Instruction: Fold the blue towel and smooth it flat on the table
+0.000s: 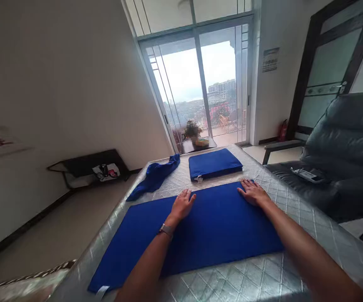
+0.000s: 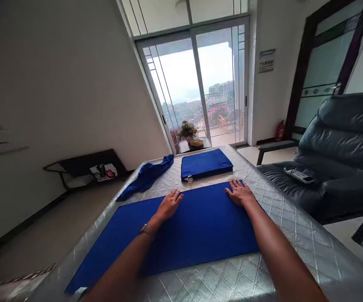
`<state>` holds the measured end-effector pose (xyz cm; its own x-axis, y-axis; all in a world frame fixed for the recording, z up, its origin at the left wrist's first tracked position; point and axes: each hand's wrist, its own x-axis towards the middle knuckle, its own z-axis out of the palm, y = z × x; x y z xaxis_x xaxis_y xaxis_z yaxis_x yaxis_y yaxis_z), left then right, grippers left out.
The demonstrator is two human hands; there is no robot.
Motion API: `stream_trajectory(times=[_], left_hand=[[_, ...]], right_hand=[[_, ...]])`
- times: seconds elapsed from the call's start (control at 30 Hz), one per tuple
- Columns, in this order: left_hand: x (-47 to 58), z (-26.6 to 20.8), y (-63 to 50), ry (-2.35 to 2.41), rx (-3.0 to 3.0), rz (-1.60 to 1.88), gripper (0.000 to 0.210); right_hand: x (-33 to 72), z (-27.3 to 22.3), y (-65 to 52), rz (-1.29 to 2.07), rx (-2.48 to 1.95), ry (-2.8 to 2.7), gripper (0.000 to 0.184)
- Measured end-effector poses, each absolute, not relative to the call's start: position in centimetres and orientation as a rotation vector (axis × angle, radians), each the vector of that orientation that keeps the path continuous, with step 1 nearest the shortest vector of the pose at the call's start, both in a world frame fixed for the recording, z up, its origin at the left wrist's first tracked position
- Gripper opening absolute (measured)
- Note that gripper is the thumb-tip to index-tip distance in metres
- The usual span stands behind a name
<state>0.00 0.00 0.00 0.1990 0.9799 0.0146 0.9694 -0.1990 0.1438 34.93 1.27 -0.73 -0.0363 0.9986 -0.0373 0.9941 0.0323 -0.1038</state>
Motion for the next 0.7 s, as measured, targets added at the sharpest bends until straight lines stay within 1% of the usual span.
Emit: stream_trajectory(times=[0.23, 0.7], left_hand=[[0.3, -1.8, -0.1, 1.876, 2.357, 0.161, 0.085], [-3.9, -0.7, -0.2, 1.949, 2.254, 0.107, 0.095]], right_hand=[[34.9, -0.9, 1.2, 0.186, -2.141, -2.21, 0.074], [34.8, -1.5, 2.0, 0.187, -2.147, -2.181, 0.074]])
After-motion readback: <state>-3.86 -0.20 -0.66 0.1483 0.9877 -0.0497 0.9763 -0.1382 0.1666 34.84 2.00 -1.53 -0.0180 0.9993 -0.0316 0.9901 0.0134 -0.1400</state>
